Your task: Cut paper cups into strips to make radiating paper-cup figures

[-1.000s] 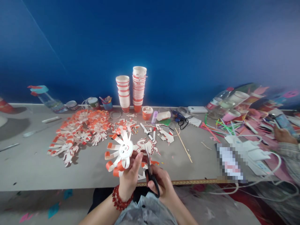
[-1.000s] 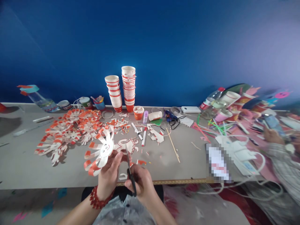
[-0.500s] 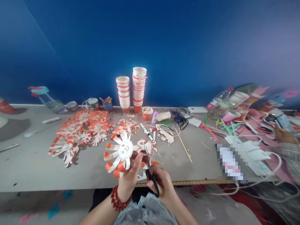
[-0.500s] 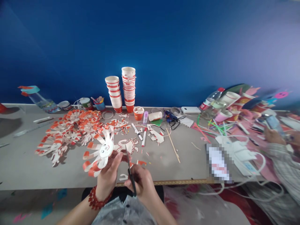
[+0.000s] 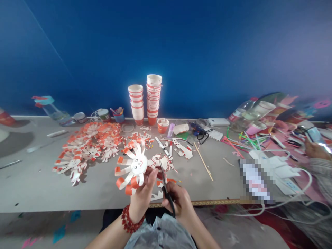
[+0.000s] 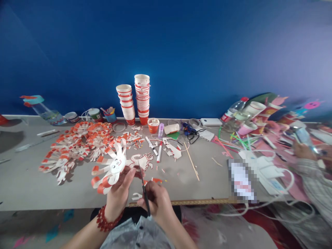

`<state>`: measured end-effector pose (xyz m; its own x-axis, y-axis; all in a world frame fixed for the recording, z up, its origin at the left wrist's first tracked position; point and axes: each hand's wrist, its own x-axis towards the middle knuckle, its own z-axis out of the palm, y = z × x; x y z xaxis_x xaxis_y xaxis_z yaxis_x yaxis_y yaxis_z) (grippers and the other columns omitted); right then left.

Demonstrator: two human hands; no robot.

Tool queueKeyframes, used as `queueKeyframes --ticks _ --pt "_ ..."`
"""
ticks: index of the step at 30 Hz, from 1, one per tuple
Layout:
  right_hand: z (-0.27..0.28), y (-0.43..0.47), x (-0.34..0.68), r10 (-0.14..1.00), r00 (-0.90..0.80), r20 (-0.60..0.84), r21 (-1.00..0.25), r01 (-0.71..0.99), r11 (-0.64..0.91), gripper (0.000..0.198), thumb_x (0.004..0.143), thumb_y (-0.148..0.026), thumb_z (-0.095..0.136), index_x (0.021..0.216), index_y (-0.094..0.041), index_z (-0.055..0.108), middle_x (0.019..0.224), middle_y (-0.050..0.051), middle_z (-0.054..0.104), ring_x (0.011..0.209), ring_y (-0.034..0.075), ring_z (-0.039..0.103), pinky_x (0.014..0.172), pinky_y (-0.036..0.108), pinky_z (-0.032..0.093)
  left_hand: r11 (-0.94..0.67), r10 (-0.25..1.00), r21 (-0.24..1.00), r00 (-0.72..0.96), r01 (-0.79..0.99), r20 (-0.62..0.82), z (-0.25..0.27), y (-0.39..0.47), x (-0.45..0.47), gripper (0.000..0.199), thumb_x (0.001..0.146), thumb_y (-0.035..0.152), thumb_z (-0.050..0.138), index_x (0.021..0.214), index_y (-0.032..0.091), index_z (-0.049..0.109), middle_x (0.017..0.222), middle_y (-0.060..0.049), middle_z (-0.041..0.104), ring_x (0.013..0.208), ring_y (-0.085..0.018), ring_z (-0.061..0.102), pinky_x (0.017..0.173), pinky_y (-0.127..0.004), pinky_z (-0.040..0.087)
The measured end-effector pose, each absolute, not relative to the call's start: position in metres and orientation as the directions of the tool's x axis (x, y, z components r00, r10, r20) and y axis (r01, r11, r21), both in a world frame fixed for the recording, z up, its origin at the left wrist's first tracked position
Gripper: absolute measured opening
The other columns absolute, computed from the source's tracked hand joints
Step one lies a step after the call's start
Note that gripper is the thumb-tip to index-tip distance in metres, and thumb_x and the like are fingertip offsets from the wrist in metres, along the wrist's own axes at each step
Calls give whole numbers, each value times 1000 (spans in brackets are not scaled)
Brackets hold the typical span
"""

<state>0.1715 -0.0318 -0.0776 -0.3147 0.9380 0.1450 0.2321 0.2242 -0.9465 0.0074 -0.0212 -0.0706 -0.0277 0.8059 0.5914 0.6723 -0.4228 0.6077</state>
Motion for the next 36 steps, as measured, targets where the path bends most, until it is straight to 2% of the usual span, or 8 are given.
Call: queueKeyframes --ticks 5,12,15,21,25,28,30,36 --pt "-81 -31 171 943 -279 179 -924 281 259 50 76 -66 59 64 -21 42 56 -5 40 50 12 35 48 23 25 -427 806 603 -19 674 592 -71 -22 7 32 95 23 43 115 29 68 97 -3 75 94 -20 70 89 -29 57" --pt "-81 -35 163 951 -244 189 -937 244 249 47 80 -63 58 66 -21 42 57 -5 41 51 11 34 48 23 26 -427 742 495 -19 757 670 -78 -26 9 38 93 14 46 124 29 62 96 -3 76 92 -18 71 92 -29 55" --pt "-79 -39 159 961 -213 177 -957 191 219 52 80 -68 55 65 -21 42 56 -5 38 50 10 31 46 23 23 -423 721 470 -27 774 693 -74 -27 10 38 92 13 47 123 29 62 94 -3 77 88 -19 72 88 -30 56" --pt "-78 -45 160 948 -273 165 -978 75 192 64 73 -82 48 68 -18 51 58 -1 48 51 12 42 48 24 31 -391 712 488 -80 781 698 -59 -22 11 32 93 15 44 111 27 68 84 -4 76 77 -18 72 78 -25 58" --pt "-75 -45 158 951 -286 120 -984 90 151 65 71 -83 50 65 -18 50 57 -2 46 50 11 40 47 23 28 -406 690 491 -93 770 717 -64 -22 11 35 91 11 45 116 27 64 92 -3 76 84 -17 72 83 -26 57" --pt "-73 -43 155 954 -276 116 -988 68 140 65 71 -82 51 66 -18 49 56 -2 45 50 11 39 47 23 28 -435 748 555 -59 709 662 -64 -23 12 36 90 12 44 118 26 62 92 -3 76 89 -18 72 87 -28 56" --pt "-73 -42 153 955 -273 120 -989 51 139 64 71 -81 52 67 -18 49 56 -2 46 50 11 39 47 23 29 -420 798 641 -75 643 598 -57 -24 16 31 91 16 43 113 25 64 88 -3 76 87 -18 72 82 -27 57" --pt "-72 -41 149 953 -273 131 -991 -11 133 62 71 -79 55 67 -18 50 57 -2 47 52 12 41 48 23 31 -303 865 879 -281 368 416 -27 -24 30 22 91 25 47 89 26 69 79 -3 76 78 -20 72 76 -27 57"
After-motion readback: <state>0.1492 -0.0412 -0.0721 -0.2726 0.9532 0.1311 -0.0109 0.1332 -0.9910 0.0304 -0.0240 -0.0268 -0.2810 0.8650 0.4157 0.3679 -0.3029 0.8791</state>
